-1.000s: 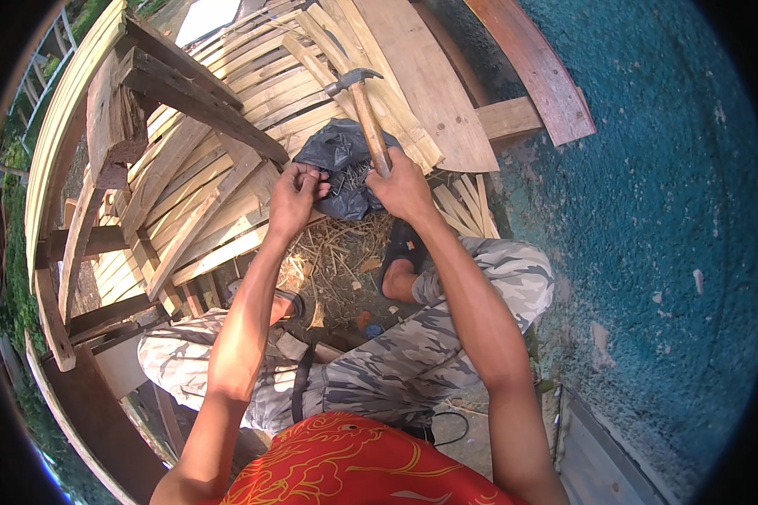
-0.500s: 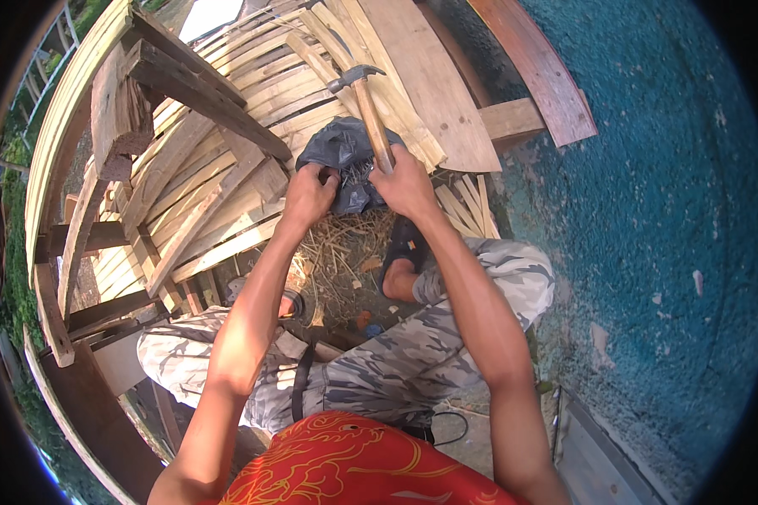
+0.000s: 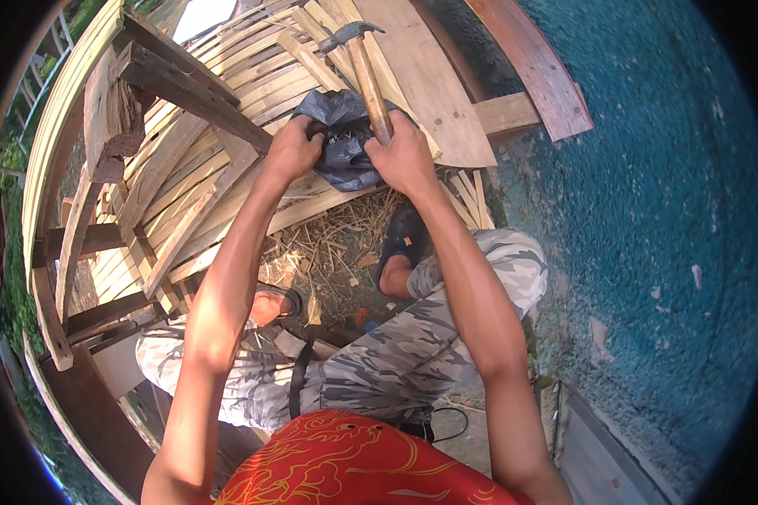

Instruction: The person assembles a small wooden structure by hammering nails into wooden planks. They retrieve nails from a black plastic bag and use a hammer to secure the planks together.

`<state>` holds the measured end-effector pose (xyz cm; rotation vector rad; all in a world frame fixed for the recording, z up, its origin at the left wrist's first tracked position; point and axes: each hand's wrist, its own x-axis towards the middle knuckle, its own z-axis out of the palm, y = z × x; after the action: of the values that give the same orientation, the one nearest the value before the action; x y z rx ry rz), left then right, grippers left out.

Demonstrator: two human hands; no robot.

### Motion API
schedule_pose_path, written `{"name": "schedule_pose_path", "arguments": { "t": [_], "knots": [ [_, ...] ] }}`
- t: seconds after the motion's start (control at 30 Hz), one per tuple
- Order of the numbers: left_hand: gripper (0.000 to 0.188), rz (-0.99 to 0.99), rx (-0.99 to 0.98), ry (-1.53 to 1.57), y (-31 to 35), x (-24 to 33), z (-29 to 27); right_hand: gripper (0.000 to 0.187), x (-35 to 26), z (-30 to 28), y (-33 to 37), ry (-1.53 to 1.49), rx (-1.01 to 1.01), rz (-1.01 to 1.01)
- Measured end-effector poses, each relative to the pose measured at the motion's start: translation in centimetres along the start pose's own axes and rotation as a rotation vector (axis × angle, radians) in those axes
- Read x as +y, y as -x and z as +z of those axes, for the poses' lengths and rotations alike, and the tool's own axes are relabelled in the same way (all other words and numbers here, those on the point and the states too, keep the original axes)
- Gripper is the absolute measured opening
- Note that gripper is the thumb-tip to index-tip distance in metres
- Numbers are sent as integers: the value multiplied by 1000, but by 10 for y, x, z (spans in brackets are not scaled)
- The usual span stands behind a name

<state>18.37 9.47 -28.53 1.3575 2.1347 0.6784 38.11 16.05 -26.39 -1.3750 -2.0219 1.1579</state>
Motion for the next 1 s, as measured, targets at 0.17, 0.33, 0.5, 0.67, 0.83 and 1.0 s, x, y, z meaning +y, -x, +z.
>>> {"name": "schedule_pose_path", "arguments": {
  "t": [0.17, 0.33, 0.5, 0.67, 0.83, 1.0],
  "knots": [
    [32, 261, 47, -210, 17, 3, 14, 33, -3, -1, -1, -16, -3, 6],
    [33, 117, 51, -127, 14, 2, 16, 34, -4, -1, -2, -39, -33, 41],
    [37, 173, -2, -290, 9, -11, 18, 32, -7, 2, -4, -57, -46, 32],
    [32, 139, 53, -244, -1, -13, 20, 34, -11, 1, -9, -29, -88, 36],
    [30, 10, -13, -189, -6, -4, 6, 35, -16, 3, -13, 28, -97, 4],
    [36, -55, 40, -110, -3, 9, 9, 32, -17, 2, -16, -19, -72, -15]
  ]
}}
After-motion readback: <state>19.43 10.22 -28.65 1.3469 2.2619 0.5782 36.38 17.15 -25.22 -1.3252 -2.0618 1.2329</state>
